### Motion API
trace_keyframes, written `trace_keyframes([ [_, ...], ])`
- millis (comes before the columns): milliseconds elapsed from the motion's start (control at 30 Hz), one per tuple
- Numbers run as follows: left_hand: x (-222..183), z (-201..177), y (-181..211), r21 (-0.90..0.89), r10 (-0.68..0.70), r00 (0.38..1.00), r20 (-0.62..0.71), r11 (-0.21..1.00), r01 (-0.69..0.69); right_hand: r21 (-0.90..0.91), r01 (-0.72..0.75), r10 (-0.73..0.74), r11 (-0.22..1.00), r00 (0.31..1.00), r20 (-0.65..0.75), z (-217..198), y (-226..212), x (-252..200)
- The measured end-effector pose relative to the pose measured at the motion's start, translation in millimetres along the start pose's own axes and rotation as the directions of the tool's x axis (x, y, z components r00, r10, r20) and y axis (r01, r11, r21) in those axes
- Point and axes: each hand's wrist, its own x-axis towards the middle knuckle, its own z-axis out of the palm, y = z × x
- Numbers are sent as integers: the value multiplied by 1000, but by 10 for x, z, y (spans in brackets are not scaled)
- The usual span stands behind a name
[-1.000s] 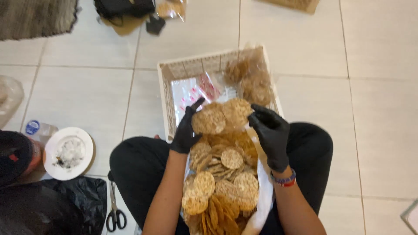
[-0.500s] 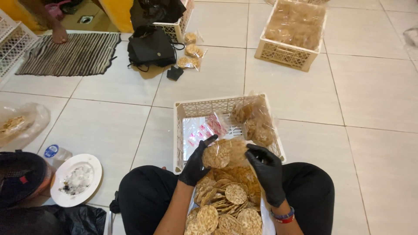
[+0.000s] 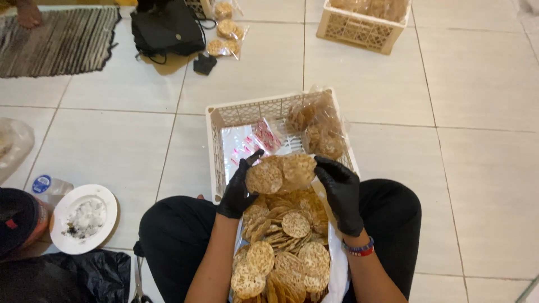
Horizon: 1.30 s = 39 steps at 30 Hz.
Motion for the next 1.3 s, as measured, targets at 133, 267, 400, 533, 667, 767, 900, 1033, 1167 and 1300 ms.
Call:
trace_keyframes([
  [133, -25, 4, 73, -242, -181, 981, 66, 951, 192, -21, -22, 22, 1000, 1000, 10, -74, 159, 39],
  [267, -163, 265, -565, -174, -35, 999, -25, 984, 30, 16, -5, 5, 1000, 1000, 21, -89, 252, 80],
  [400, 12, 130, -15, -501, -345, 934, 97, 793, 345, 20, -5, 3, 1000, 998, 69, -11, 184, -17],
  [533, -154, 161, -490, -118, -78, 997, -28, 990, 75, 47, 0, -1, 999, 1000, 27, -23, 172, -12],
  [667, -7, 172, -343, -934, -574, 783, 239, 84, 347, 255, 20, 4, 967, 996, -93, -138, 190, 75],
  [767, -23, 132, -524, -940, -606, 761, 232, 62, 335, 385, -13, 41, 923, 997, -65, -151, 92, 49],
  [900, -55, 118, -514, -956, -618, 748, 243, -22, 293, 428, -40, 64, 903, 997, -42, -170, 13, 31],
  [1033, -30, 157, -419, -950, -644, 730, 230, 15, 312, 426, -24, 61, 904, 996, -72, -122, 1, 11],
  [1167, -35, 187, -417, -922, -633, 722, 280, 33, 387, 320, 35, 0, 947, 994, -110, -142, 171, 7],
  [1300, -103, 167, -597, -930, -683, 691, 236, 48, 365, 257, 29, 5, 966, 991, -130, -60, 181, -20],
])
